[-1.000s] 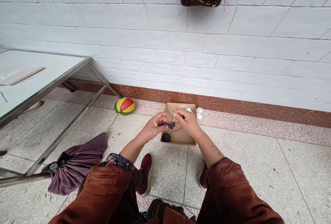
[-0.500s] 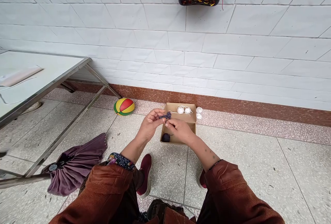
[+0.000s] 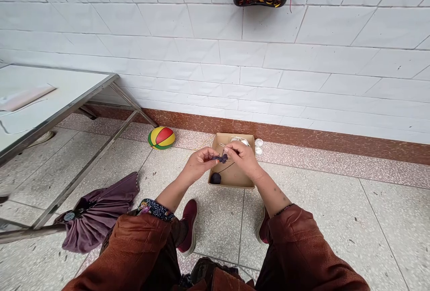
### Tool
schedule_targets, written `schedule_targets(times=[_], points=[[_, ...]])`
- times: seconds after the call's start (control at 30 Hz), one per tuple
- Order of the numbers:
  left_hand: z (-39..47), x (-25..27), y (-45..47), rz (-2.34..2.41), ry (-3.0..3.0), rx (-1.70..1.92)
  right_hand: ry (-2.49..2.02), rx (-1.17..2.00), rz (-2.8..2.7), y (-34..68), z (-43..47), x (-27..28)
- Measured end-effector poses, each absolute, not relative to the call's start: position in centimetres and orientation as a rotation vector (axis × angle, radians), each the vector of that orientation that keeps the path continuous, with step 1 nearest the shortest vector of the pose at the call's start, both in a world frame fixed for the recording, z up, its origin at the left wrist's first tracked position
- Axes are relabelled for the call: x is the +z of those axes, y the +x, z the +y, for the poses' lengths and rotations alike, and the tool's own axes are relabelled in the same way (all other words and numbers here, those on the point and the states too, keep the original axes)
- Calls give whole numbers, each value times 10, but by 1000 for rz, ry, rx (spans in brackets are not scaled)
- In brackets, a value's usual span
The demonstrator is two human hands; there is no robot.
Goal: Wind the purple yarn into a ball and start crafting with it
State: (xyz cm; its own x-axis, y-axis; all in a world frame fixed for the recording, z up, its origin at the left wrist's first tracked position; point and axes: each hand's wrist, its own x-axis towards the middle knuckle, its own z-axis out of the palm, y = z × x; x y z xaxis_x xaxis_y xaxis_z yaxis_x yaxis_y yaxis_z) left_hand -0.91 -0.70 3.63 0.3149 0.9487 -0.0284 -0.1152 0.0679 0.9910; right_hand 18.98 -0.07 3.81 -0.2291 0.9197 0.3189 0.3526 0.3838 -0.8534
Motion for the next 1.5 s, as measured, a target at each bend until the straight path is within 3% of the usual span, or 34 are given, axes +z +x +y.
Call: schedule_targets(times=[0.23, 0.5, 0.77, 0.93, 1.17, 1.5], points=[[-13, 44, -11, 693, 1128, 927, -1192, 974, -1781, 182, 2, 26], [-7, 35, -12, 894, 1037, 1132, -1149, 1037, -1873, 166, -8, 13], [5, 22, -18, 1136, 1149, 1245, -995, 1031, -1989, 172, -16, 36], [1, 18, -16, 1145, 1335, 1137, -1045, 1000, -1816, 186, -12, 50], [-17, 43, -11, 714, 1284, 870, -1242, 856, -1655, 191, 0, 35], [-3, 35, -10, 987, 1090, 1229, -1078, 933, -2029, 165, -15, 18]])
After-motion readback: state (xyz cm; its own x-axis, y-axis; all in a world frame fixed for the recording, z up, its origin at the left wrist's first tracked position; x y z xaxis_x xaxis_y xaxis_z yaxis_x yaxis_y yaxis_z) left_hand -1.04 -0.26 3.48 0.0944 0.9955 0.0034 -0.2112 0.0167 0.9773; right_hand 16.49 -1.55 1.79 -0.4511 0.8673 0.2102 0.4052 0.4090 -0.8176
